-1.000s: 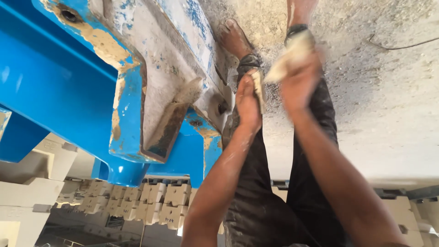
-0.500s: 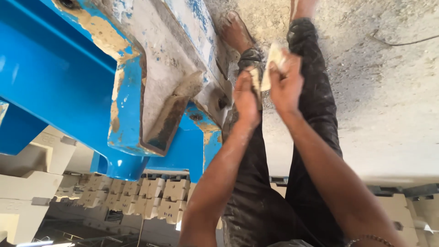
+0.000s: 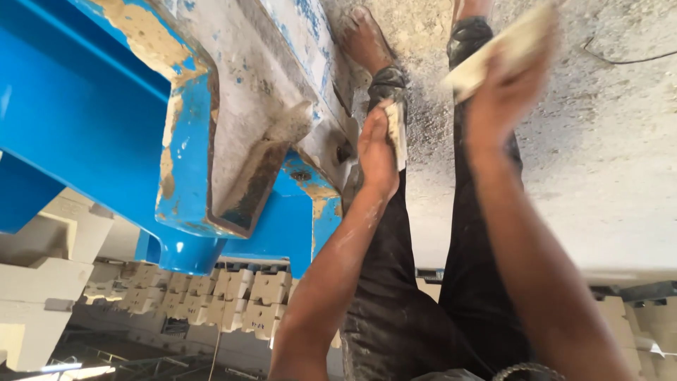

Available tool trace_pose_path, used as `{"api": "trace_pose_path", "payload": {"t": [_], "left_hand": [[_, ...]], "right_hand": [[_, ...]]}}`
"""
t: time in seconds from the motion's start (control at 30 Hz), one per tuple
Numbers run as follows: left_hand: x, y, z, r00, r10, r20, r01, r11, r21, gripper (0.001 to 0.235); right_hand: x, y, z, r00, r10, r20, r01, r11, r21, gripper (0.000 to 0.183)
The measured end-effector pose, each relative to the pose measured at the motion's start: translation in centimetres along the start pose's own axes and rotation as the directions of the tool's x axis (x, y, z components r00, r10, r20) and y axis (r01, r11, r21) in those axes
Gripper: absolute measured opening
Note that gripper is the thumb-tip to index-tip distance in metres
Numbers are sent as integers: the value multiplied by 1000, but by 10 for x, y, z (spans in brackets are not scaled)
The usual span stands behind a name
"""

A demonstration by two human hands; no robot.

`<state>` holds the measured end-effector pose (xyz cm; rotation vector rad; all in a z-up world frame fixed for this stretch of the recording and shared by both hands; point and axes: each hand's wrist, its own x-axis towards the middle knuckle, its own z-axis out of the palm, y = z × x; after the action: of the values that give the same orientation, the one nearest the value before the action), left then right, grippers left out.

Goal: The person joins small plastic pieces together and inserts them into holes in a blue mold. They then apply white putty to the mold's edges and smooth it using small white blocks.

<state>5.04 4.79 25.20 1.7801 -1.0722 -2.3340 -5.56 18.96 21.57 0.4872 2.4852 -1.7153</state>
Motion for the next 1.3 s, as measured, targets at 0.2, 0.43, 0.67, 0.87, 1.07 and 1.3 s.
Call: {"api": "trace_pose_path", "payload": {"t": [0.2, 0.43, 0.67, 0.87, 1.07, 1.3], "left_hand": [[-1, 14, 0, 998, -45, -40, 44, 999, -15, 36], [-7, 6, 9, 996, -76, 36, 79, 993, -90, 34], [-7, 10, 5, 997, -39, 68, 43, 998, -54, 32], [-11, 34, -3, 992, 83, 97, -88, 995, 49, 32], [-31, 48, 17, 969, 209, 135, -231, 957, 177, 33], [-43, 44, 29, 918, 387, 91, -397, 897, 193, 29]], "right_hand": [[-37, -52, 11, 906, 196, 375, -160, 979, -125, 51], [14, -7, -13, 986, 13, 164, -40, 985, 167, 49], [-42, -58, -1, 854, 64, 517, 5, 991, -130, 46], [-21, -60, -15, 485, 566, 666, -859, 452, 240, 42], [-24, -13, -33, 330, 381, 864, -922, -67, 382, 31], [-27, -54, -12, 458, 593, 662, -876, 174, 450, 45]]}}
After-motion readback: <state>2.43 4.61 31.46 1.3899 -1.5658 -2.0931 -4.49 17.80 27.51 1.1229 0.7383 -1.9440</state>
